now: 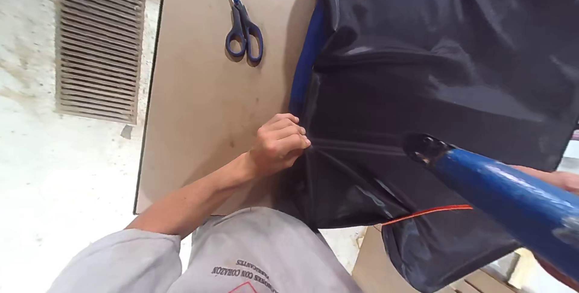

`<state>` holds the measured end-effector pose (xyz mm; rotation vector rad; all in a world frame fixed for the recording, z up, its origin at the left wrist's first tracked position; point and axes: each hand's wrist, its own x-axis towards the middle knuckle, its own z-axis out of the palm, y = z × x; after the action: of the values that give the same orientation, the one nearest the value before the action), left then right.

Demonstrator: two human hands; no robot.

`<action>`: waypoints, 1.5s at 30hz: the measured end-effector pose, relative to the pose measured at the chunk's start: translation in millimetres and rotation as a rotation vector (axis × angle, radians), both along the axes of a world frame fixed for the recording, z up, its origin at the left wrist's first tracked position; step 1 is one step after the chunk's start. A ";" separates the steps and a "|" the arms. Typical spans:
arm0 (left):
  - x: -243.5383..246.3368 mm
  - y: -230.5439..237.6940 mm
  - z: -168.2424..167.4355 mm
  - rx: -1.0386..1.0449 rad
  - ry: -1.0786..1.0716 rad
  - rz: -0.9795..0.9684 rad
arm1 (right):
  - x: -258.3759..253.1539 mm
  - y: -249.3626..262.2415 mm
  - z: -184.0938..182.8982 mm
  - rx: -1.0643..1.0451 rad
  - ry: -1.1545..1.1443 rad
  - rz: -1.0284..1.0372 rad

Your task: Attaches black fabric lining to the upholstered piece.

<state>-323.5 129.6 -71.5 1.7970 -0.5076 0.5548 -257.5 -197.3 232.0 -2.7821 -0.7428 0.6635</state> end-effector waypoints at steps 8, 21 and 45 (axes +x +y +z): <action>-2.3 2.0 -8.3 -0.014 0.017 -0.007 | 61.1 78.2 -64.6 -0.001 -0.108 0.114; -13.6 -7.6 -17.4 -0.070 0.006 0.065 | 97.9 131.4 -121.9 -0.069 0.029 0.100; -18.2 -12.4 -24.3 -0.035 -0.005 0.156 | 35.7 119.5 -116.3 -0.050 0.015 0.191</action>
<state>-341.7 117.2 -95.8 1.8121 -0.3603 0.6712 -221.8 -77.8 115.7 -2.7702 -1.0108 0.7455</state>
